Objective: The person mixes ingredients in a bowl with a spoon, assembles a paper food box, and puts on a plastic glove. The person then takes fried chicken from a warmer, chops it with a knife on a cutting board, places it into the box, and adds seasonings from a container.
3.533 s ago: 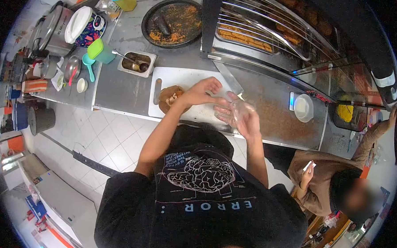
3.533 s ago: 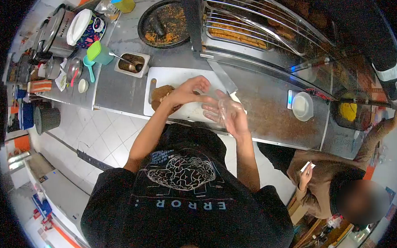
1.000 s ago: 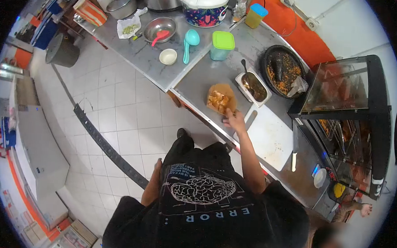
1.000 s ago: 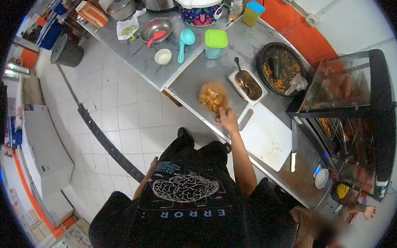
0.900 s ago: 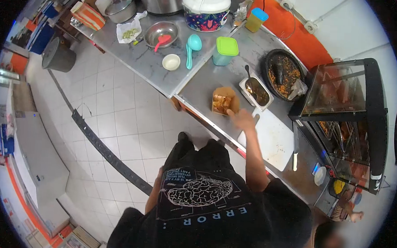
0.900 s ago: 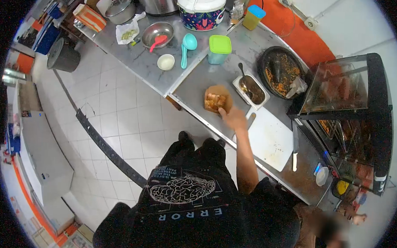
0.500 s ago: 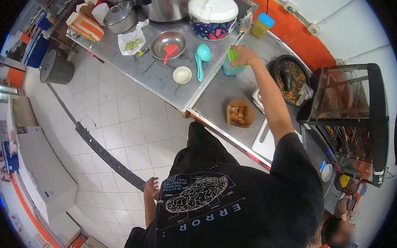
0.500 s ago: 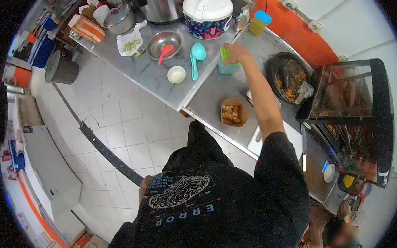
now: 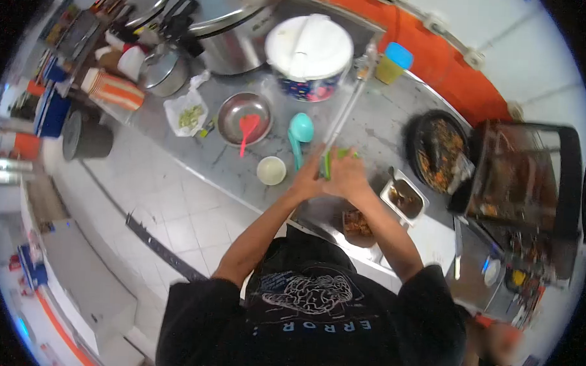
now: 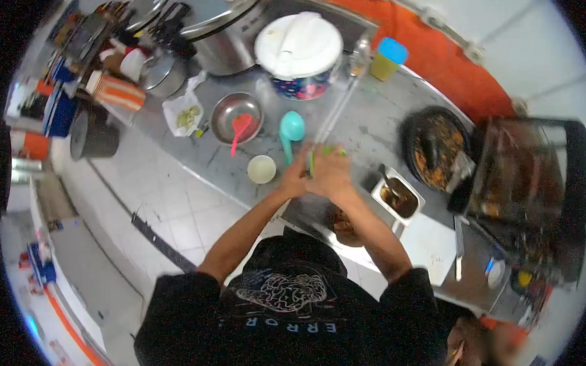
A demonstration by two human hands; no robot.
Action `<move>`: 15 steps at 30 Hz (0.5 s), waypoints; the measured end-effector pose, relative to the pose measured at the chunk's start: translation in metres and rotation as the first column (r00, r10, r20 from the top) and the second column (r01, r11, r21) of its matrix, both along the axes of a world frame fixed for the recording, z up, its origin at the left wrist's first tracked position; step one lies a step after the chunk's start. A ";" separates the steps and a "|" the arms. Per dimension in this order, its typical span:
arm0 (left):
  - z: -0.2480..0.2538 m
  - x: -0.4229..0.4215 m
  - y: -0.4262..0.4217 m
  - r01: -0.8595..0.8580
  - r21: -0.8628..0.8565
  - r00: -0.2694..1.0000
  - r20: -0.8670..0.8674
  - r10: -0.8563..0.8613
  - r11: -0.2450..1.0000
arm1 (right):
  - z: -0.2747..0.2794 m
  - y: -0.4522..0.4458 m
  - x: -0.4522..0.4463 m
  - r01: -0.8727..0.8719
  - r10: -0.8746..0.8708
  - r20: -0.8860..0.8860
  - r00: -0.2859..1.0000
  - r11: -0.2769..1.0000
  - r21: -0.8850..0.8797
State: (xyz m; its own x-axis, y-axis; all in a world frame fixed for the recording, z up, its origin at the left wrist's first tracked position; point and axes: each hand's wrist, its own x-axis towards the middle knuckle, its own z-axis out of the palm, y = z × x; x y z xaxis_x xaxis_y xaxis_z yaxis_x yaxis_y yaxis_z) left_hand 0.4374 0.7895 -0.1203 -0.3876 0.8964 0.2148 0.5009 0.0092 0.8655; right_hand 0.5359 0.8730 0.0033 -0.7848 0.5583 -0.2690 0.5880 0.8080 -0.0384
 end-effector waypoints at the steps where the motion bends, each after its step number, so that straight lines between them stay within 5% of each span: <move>1: -0.009 -0.008 0.003 0.169 -0.063 0.984 -0.046 -0.172 0.984 | -0.007 0.003 0.001 -0.016 0.008 -0.067 0.998 0.992 -0.123; 3: 0.009 -0.016 0.001 0.218 -0.250 0.976 0.067 -0.208 0.943 | 0.024 0.037 0.006 -0.007 -0.040 -0.088 0.995 0.880 -0.476; 5: 0.011 -0.020 0.003 0.263 -0.250 0.965 0.081 -0.250 0.932 | 0.037 0.081 0.015 0.094 -0.219 -0.050 0.975 0.600 -0.794; 7: 0.025 -0.019 0.008 0.240 -0.273 0.971 0.091 -0.223 0.932 | 0.048 0.111 0.019 0.199 -0.381 -0.012 0.924 0.509 -0.837; 10: 0.031 -0.025 -0.006 0.213 -0.205 0.977 0.040 -0.209 0.955 | 0.023 0.149 0.003 0.224 -0.425 -0.061 0.903 0.587 -0.778; 13: 0.046 -0.057 -0.036 0.208 -0.163 0.978 0.031 -0.206 0.964 | -0.041 0.175 -0.007 0.396 -0.407 0.119 0.906 0.711 -0.581; 15: 0.060 -0.101 -0.070 0.223 -0.187 0.969 0.146 -0.197 0.957 | -0.092 0.178 0.012 0.215 -0.215 -0.004 0.977 0.976 0.017</move>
